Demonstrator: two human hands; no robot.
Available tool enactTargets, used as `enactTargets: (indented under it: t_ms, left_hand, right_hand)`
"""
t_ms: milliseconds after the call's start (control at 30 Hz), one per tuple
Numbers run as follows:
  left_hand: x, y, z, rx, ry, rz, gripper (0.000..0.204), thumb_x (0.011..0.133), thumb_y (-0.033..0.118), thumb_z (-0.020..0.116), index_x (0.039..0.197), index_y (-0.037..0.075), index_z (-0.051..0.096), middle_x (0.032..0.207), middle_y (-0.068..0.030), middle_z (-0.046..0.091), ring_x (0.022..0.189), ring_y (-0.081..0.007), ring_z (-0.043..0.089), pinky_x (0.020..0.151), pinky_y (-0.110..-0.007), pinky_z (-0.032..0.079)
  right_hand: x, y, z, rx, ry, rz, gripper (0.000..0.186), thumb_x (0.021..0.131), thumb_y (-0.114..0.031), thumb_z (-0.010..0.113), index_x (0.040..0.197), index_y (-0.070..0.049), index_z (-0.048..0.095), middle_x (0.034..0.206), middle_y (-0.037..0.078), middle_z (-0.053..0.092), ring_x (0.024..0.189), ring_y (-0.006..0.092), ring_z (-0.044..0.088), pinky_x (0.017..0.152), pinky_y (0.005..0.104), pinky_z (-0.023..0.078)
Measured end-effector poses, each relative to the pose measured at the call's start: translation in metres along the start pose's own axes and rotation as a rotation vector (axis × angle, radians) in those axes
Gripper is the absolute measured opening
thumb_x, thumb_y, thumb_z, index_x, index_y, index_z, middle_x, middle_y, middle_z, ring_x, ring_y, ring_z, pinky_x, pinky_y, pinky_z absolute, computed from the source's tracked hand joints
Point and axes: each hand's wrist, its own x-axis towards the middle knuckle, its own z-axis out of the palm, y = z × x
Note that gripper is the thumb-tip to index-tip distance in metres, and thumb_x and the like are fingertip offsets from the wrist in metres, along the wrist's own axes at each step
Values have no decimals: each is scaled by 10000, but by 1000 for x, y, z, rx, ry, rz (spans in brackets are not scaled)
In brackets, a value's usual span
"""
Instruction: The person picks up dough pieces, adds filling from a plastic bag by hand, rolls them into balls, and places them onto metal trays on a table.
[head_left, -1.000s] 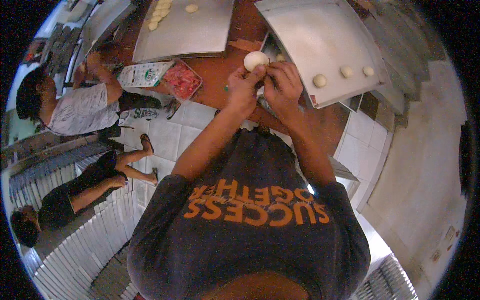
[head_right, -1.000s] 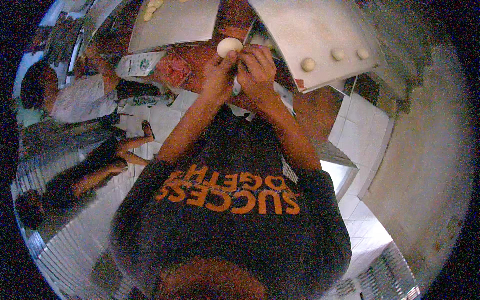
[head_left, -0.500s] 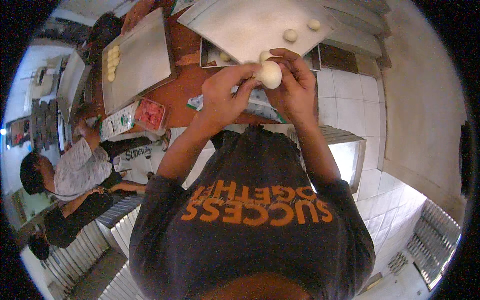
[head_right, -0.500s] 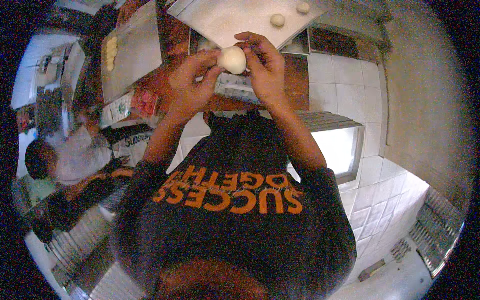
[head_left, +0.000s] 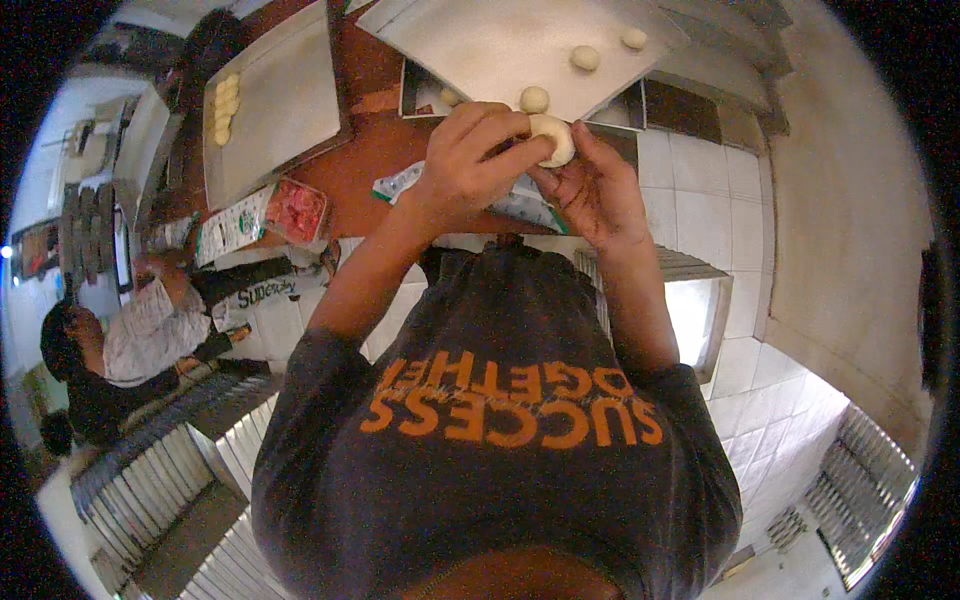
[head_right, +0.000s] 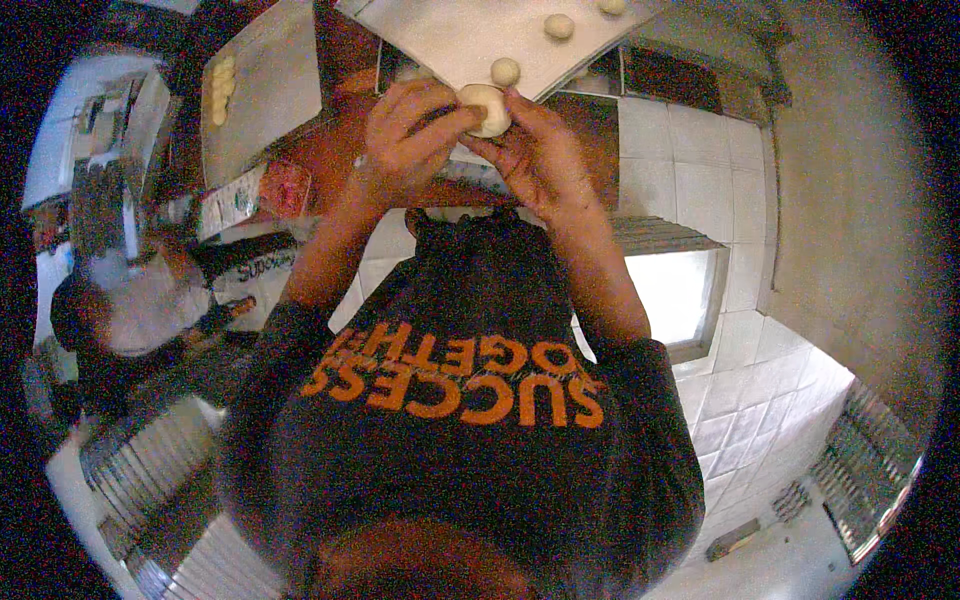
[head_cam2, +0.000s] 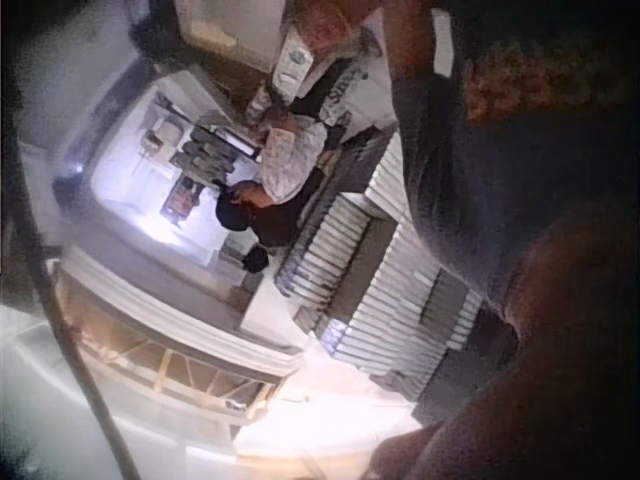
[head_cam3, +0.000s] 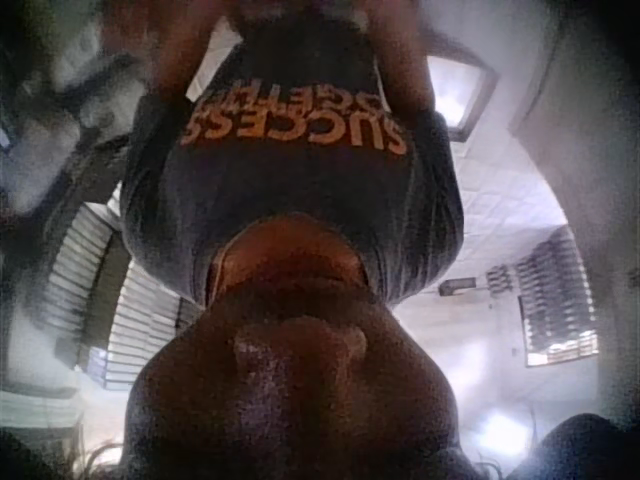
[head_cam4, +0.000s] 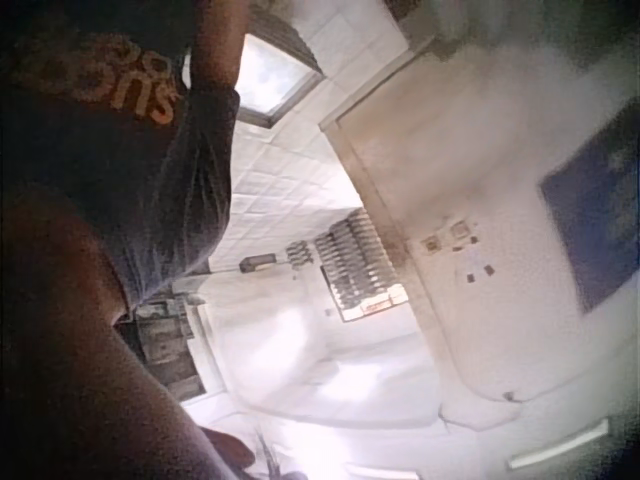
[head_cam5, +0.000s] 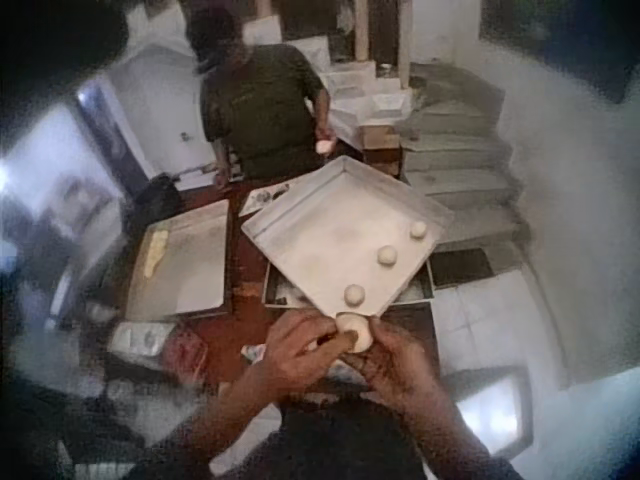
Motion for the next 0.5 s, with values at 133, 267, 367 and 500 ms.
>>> enactTargets:
  t_ms: [133,267,367,500]
  left_hand:
    - [-12,-4,-16,3,23,-72,190,639,161,674,796,91,592,792,-38,528,729,-220,538,612,-299,453]
    - [-43,-1,-23,-162,272,-520,252,724,198,658,891,41,553,780,-59,516,737,-218,534,651,-294,450]
    - [-77,4,-32,-240,444,-819,266,780,170,614,961,1,516,796,-75,525,762,-192,531,671,-289,447]
    - [-137,8,-57,-246,466,-1137,225,827,135,559,990,-13,510,834,-79,546,776,-150,533,678,-273,444]
  right_hand:
    - [15,12,-1,-91,-93,96,335,903,-207,427,1112,54,431,1063,167,539,951,244,568,827,334,491]
    - [37,28,4,-145,-90,242,335,893,-187,443,1119,61,434,1053,178,547,918,256,579,806,348,495]
    - [51,41,9,-245,-23,178,324,877,-171,475,1092,72,471,1033,160,560,930,251,568,809,343,472]
    - [63,28,13,-1005,-72,-38,336,819,-199,571,1086,3,548,1024,93,574,888,179,551,792,294,437]
